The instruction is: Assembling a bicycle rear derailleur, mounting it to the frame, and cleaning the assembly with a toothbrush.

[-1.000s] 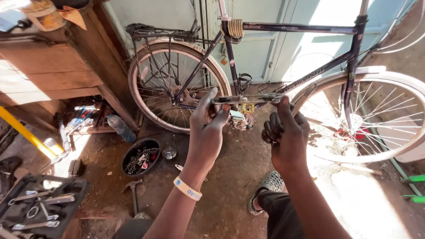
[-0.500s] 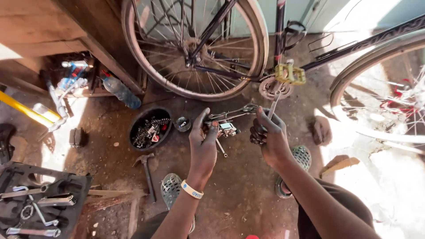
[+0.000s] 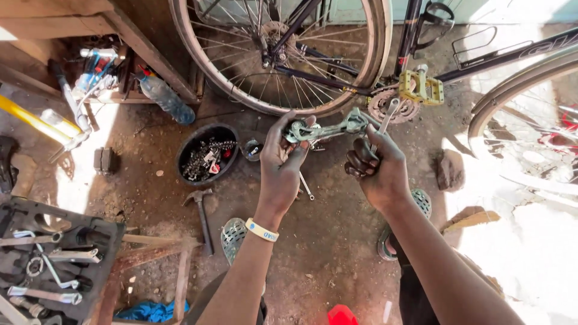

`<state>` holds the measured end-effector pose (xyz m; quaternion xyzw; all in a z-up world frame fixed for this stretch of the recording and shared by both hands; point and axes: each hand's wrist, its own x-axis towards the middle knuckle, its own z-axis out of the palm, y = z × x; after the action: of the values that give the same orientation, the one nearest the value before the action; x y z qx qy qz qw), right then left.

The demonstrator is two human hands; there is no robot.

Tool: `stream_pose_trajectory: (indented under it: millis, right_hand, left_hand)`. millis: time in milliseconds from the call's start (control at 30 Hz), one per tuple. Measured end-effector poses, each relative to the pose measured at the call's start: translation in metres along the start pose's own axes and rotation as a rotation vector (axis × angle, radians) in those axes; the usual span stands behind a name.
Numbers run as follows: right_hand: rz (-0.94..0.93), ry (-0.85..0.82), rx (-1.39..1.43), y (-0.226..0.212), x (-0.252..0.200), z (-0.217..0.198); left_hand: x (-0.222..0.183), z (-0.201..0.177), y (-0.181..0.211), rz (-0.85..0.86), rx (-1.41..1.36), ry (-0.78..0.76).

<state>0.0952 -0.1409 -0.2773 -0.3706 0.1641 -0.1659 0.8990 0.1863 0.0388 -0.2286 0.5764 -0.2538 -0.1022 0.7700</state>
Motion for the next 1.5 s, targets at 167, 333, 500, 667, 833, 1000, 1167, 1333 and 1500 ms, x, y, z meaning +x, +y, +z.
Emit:
stream_pose_trajectory:
  millis: [167,333,500,667,833,1000,1167,1333,1500]
  right_hand:
    - [0.038,0.013,0.07,-0.011,-0.015,0.009]
    - [0.104,0.042,0.037,-0.03,-0.024,0.036]
    - [0.082,0.064,0.061,-0.025,-0.021,0.027]
    - [0.082,0.087,0.067,-0.011,-0.01,-0.001]
    - [0.08,0.108,0.057,-0.012,-0.01,-0.011]
    - [0.063,0.11,0.047,-0.02,-0.015,-0.004]
    - [0.042,0.104,0.033,-0.022,-0.02,0.004]
    - [0.028,0.1,0.026,-0.019,-0.018,0.002]
    - [0.036,0.101,0.02,-0.019,-0.018,0.002]
  left_hand:
    - [-0.007,0.014,-0.002,-0.022,0.001,0.019]
    - [-0.007,0.025,-0.003,-0.045,0.026,0.034]
    - [-0.004,0.027,-0.007,-0.099,0.061,0.063]
    - [-0.004,0.032,0.001,-0.132,0.074,0.053]
    - [-0.004,0.032,-0.005,-0.139,0.082,0.033]
    - [-0.005,0.031,-0.004,-0.061,0.115,0.022]
    - [-0.006,0.023,-0.031,-0.107,0.092,0.057]
    - [-0.004,0.02,-0.051,-0.131,0.079,0.076]
    - [-0.005,0.022,-0.046,-0.168,0.105,0.092]
